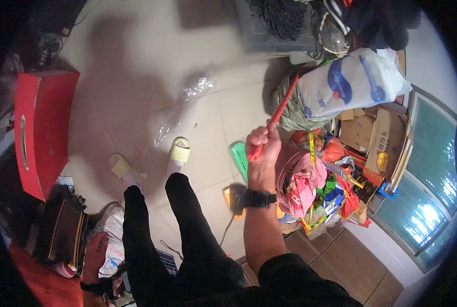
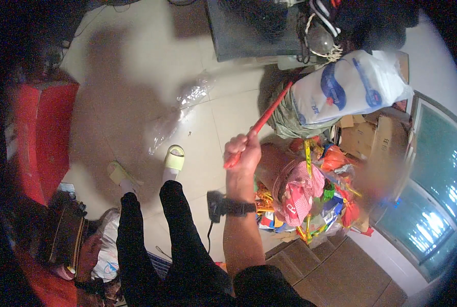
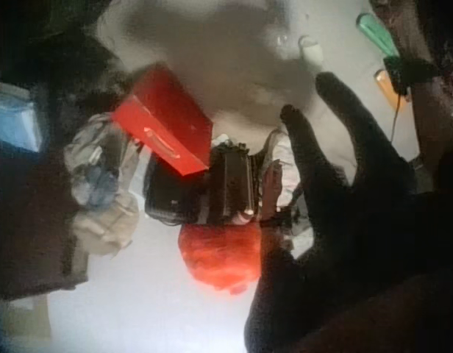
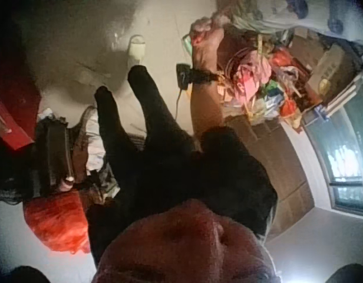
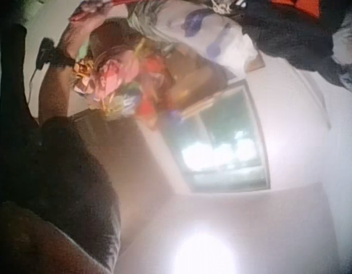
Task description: The person sweeps the floor using a broom, moving trash and a plastic bag, and later picks up a small box.
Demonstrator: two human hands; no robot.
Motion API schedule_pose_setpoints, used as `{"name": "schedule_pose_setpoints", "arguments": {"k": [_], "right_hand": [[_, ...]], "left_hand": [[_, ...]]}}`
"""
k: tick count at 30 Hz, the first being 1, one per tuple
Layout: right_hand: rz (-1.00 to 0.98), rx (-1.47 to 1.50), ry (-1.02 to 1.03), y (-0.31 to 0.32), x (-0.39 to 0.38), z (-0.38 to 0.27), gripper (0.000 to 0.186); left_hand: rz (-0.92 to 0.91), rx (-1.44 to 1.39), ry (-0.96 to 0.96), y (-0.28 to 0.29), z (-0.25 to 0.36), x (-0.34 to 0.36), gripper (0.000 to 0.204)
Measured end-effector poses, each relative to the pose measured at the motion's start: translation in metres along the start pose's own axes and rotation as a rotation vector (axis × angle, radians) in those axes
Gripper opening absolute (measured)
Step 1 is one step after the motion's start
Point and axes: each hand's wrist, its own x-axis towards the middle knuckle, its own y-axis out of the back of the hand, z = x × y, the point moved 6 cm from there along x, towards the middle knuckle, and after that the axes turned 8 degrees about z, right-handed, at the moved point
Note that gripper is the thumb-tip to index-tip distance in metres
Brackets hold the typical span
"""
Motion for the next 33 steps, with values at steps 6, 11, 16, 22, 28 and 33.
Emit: {"name": "schedule_pose_setpoints", "arguments": {"k": [6, 11, 16, 22, 28, 33], "right_hand": [[0.105, -0.282, 0.036, 0.047, -0.109, 0.071, 0.025], [0.258, -0.456, -0.149, 0.107, -0.214, 0.119, 0.01], [0.251, -0.572, -0.18, 0.133, -0.314, 0.085, 0.008], [0.158, -0.87, 0.195, 0.119, -0.261, 0.038, 0.021], [0.196, -1.037, 0.248, 0.091, -0.151, 0.027, 0.04], [0.14, -1.26, 0.251, 0.159, -0.189, 0.048, 0.039]], "left_hand": [[-0.056, 0.037, -0.086, 0.045, -0.008, -0.011, 0.029], [-0.019, 0.218, -0.208, 0.077, 0.004, -0.017, 0.024], [0.04, 0.115, -0.266, 0.11, -0.03, -0.02, 0.025], [0.003, 0.141, -0.258, 0.124, 0.045, -0.042, 0.027], [-0.081, 0.171, -0.201, 0.121, 0.067, -0.043, 0.027], [-0.051, 0.142, -0.253, 0.127, 0.054, -0.05, 0.026]]}}
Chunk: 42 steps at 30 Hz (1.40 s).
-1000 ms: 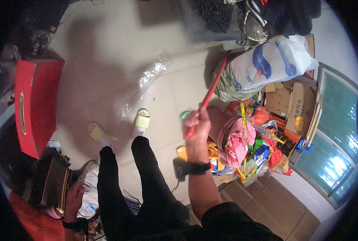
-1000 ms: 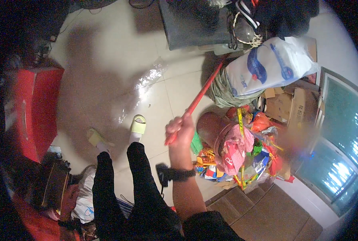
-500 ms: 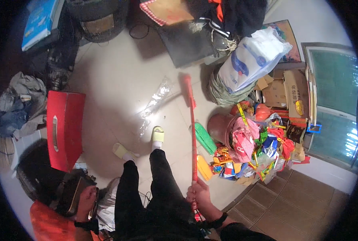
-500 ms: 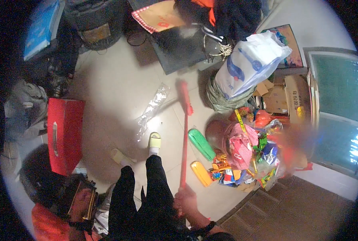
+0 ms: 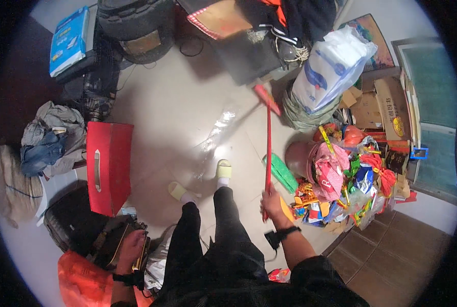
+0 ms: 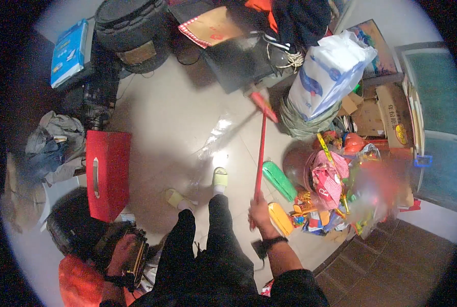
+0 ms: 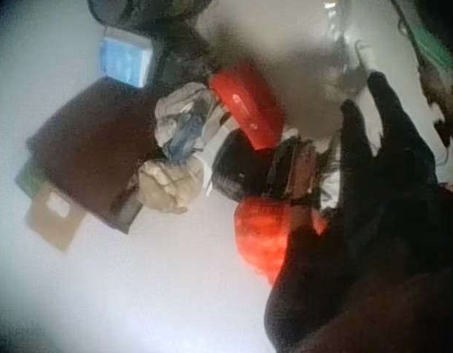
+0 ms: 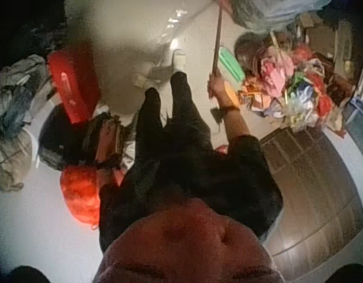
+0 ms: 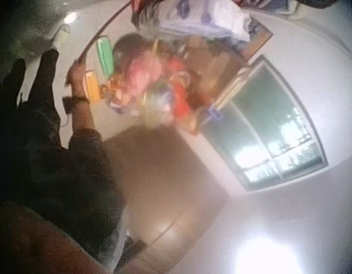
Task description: The person sweeps the floor using a broom, moving trash and a plastic bag, and later picks up a small box.
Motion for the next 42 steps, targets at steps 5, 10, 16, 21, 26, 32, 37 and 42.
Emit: {"name": "schedule_pose_setpoints", "arguments": {"k": [5, 10, 16, 21, 26, 32, 37, 42], "right_hand": [[-0.136, -0.158, -0.174, 0.058, -0.111, 0.039, 0.059], [-0.139, -0.204, -0.057, 0.065, -0.145, 0.008, 0.056], [-0.099, -0.291, 0.405, 0.005, -0.016, -0.106, 0.05], [-0.064, -0.496, 0.454, -0.012, 0.086, -0.162, 0.048], [-0.034, -0.596, 0.55, 0.004, 0.039, -0.05, 0.049], [-0.218, -0.402, 0.125, 0.04, -0.126, 0.049, 0.055], [-0.216, -0.209, -0.062, 0.072, -0.192, 0.048, 0.052], [0.003, -0.321, 0.191, 0.079, -0.096, 0.007, 0.042]], "left_hand": [[0.071, -0.005, -0.059, -0.005, -0.03, -0.012, 0.028], [0.079, -0.067, -0.048, -0.01, -0.028, -0.018, 0.029], [0.055, -0.113, 0.048, -0.005, -0.014, -0.033, 0.027], [0.134, -0.037, -0.04, 0.004, 0.01, -0.037, 0.029], [0.084, 0.009, 0.001, 0.001, 0.0, -0.035, 0.029], [0.07, 0.034, -0.16, 0.007, 0.049, -0.022, 0.028], [0.061, -0.044, -0.101, 0.015, 0.078, -0.02, 0.03], [0.076, 0.065, -0.218, 0.009, 0.061, -0.018, 0.033]]}}
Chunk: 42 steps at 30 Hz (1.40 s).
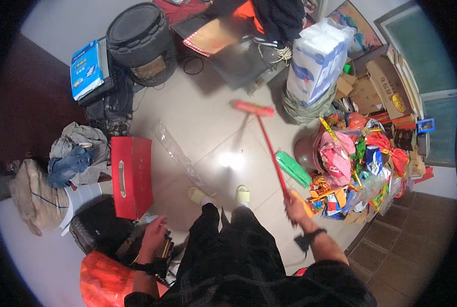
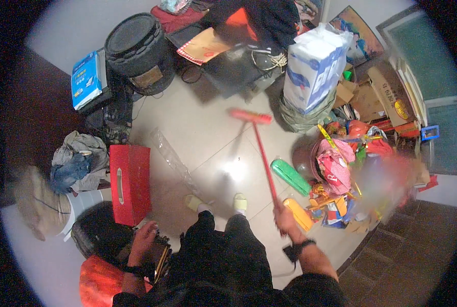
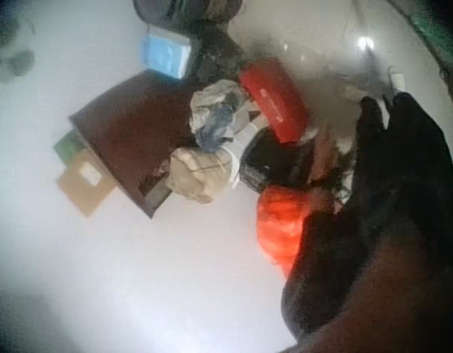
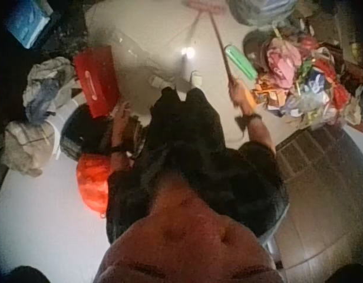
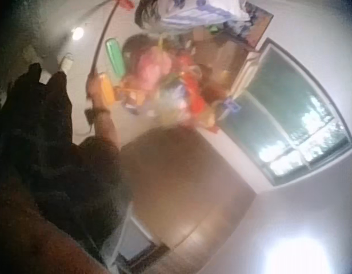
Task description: The person sweeps the floor using a broom, moving trash and a plastic bag, and later picks up a small box.
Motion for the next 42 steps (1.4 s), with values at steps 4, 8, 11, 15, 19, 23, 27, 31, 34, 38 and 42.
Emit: {"name": "schedule_pose_setpoints", "arguments": {"k": [4, 8, 11, 15, 19, 23, 27, 31, 34, 38, 42], "right_hand": [[0.075, -0.018, 0.094, 0.028, 0.107, 0.01, 0.039], [0.006, -0.15, 0.072, 0.01, 0.082, 0.083, 0.033], [-0.148, -0.1, 0.06, -0.003, 0.001, 0.13, 0.046], [-0.334, 0.122, -0.212, 0.053, -0.091, 0.135, 0.049], [-0.273, 0.347, -0.293, 0.089, -0.104, 0.151, 0.05], [-0.054, 0.272, -0.2, 0.11, -0.026, 0.168, 0.054], [-0.15, 0.524, -0.347, 0.113, 0.032, 0.162, 0.057], [-0.248, 0.334, -0.288, 0.079, -0.005, 0.167, 0.063], [-0.358, 0.214, -0.159, 0.07, -0.038, 0.163, 0.058], [-0.514, 0.059, -0.011, 0.075, -0.062, 0.151, 0.061], [-0.517, -0.053, -0.001, 0.082, -0.06, 0.095, 0.053]], "left_hand": [[-0.08, 0.031, -0.005, -0.025, 0.013, -0.014, 0.032], [-0.072, 0.109, 0.006, -0.051, 0.025, -0.025, 0.031], [-0.074, 0.13, 0.018, -0.077, 0.037, -0.034, 0.029], [-0.114, 0.091, 0.105, -0.113, 0.071, -0.039, 0.028], [-0.054, 0.131, -0.026, -0.134, 0.087, -0.048, 0.029], [-0.053, 0.164, 0.028, -0.146, 0.109, -0.056, 0.03], [-0.036, 0.136, 0.096, -0.151, 0.104, -0.076, 0.03], [0.053, 0.113, 0.077, -0.151, 0.088, -0.099, 0.03], [0.102, 0.098, 0.039, -0.157, 0.077, -0.121, 0.029], [0.209, 0.013, 0.114, -0.166, 0.052, -0.156, 0.028], [0.326, -0.06, 0.202, -0.172, 0.037, -0.191, 0.03]]}}
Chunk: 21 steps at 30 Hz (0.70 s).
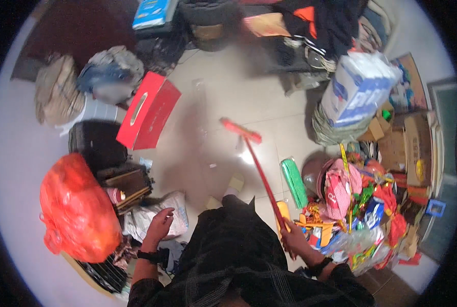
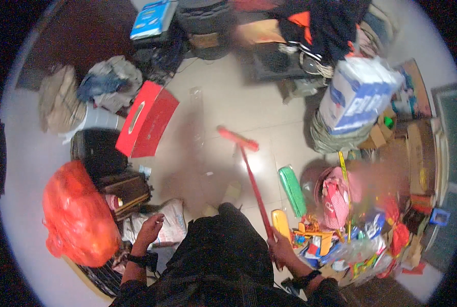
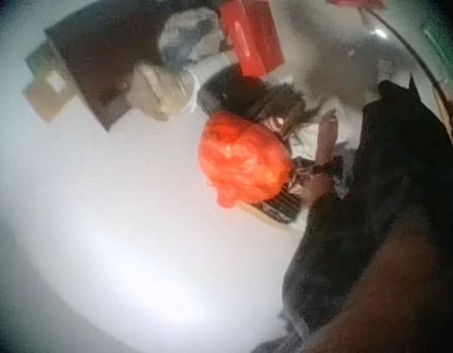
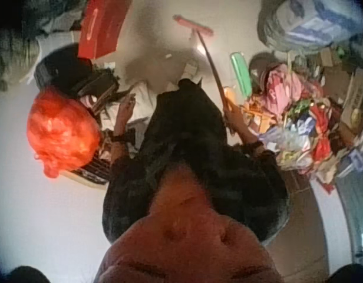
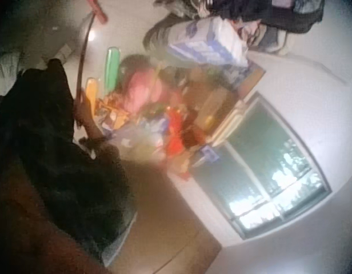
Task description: The person sweeps the floor using a broom, moving trash and a plastic bag, and later picks up a small box.
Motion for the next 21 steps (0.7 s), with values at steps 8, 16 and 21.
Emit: {"name": "schedule_pose_setpoints", "arguments": {"k": [8, 16, 21], "right_hand": [[0.182, -0.387, 0.659, 0.032, 0.231, -0.164, 0.032], [0.23, -0.742, 0.721, -0.002, 0.237, -0.108, 0.035], [0.131, -0.814, 0.325, -0.04, 0.096, 0.055, 0.045]], "left_hand": [[-0.003, -0.166, 0.301, -0.016, -0.069, -0.07, 0.031], [0.099, -0.138, 0.14, -0.019, -0.089, -0.114, 0.032], [0.113, -0.156, 0.101, -0.021, -0.121, -0.137, 0.032]]}}
